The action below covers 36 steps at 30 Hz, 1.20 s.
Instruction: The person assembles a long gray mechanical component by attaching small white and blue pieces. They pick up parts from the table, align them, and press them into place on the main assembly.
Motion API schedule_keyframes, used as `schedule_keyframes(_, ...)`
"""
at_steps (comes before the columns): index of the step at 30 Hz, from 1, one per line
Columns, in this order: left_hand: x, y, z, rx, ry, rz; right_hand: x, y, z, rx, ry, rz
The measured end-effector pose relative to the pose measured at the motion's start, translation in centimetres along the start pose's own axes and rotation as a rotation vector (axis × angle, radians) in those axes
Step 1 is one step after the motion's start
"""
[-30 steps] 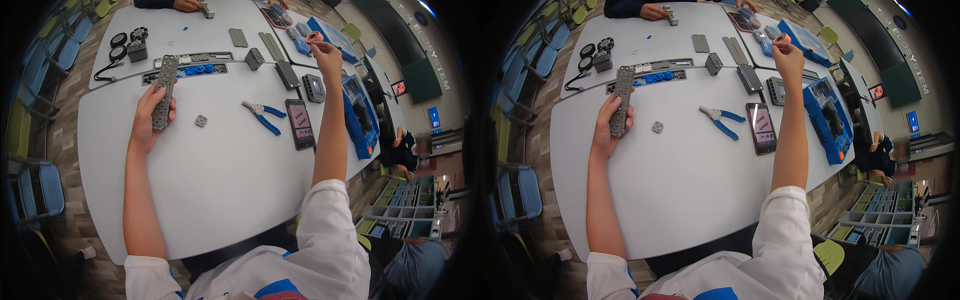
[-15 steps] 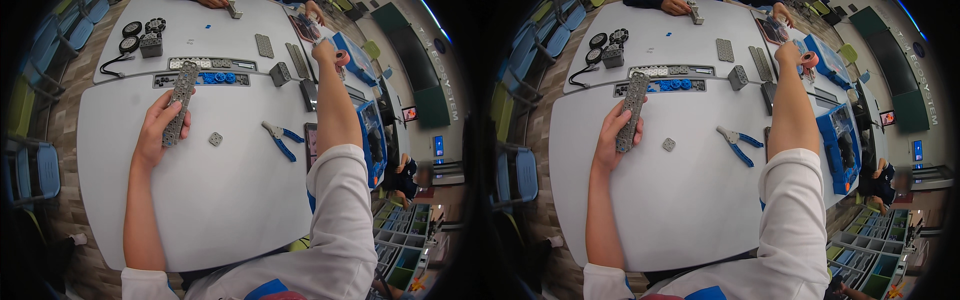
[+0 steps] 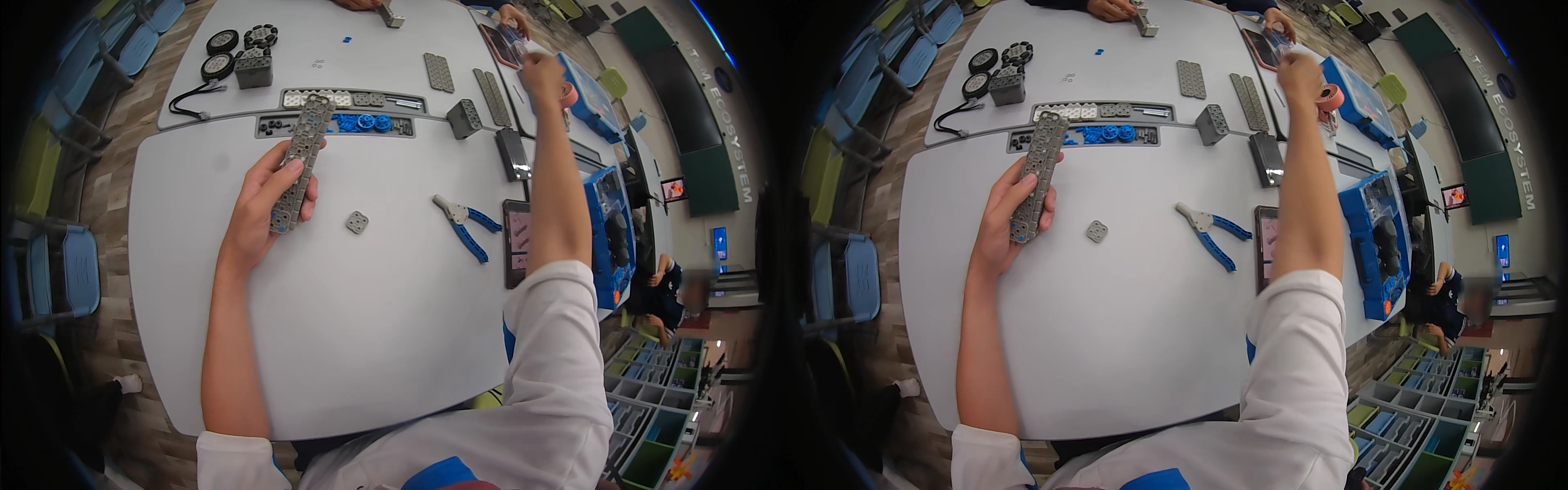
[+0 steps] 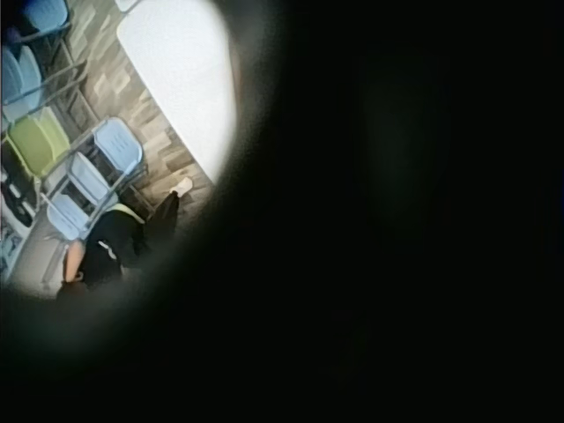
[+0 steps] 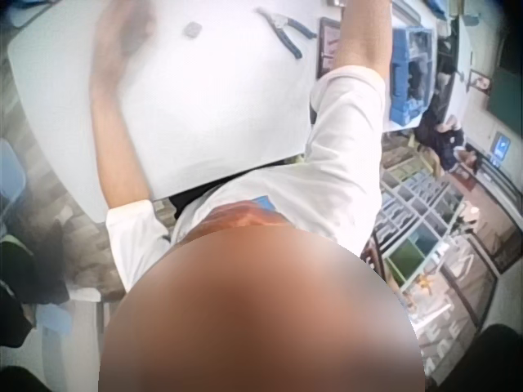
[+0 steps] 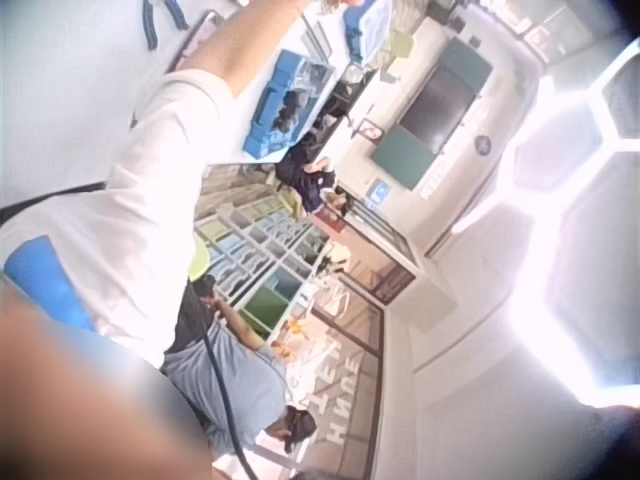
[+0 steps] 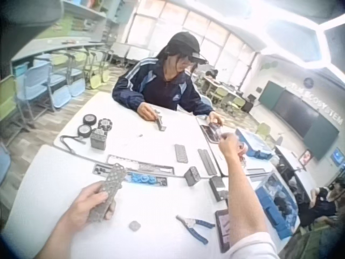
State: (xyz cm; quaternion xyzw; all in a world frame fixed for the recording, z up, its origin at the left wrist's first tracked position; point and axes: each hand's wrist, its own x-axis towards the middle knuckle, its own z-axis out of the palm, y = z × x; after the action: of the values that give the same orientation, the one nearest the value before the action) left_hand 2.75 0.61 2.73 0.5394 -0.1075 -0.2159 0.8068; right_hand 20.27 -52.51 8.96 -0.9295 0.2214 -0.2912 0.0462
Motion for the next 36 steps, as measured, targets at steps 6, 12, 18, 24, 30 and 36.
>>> schedule_keyframes(6,0.0,-0.5,-0.2,0.014,0.007,-0.007,-5.5,-10.2,-21.7,0.506,0.534,-0.567)
schedule_keyframes(12,0.1,-0.5,-0.2,0.048,0.013,0.01,-23.8,-14.0,-27.6,0.687,0.362,-0.632)
schedule_keyframes(18,-0.1,-1.1,0.1,0.087,0.031,0.081,-36.5,-16.7,-16.1,0.809,-0.196,-0.339)
schedule_keyframes(24,-0.3,-1.6,0.3,0.179,0.046,0.172,-38.4,-16.2,-12.5,0.829,-0.179,-0.407)
schedule_keyframes(30,0.1,-2.2,0.9,0.421,0.173,0.385,-37.2,-14.6,-11.2,0.761,-0.08,-0.381)
schedule_keyframes(36,-0.1,-2.7,1.5,0.67,0.225,0.658,-37.7,-14.5,-10.9,0.765,-0.164,-0.332)
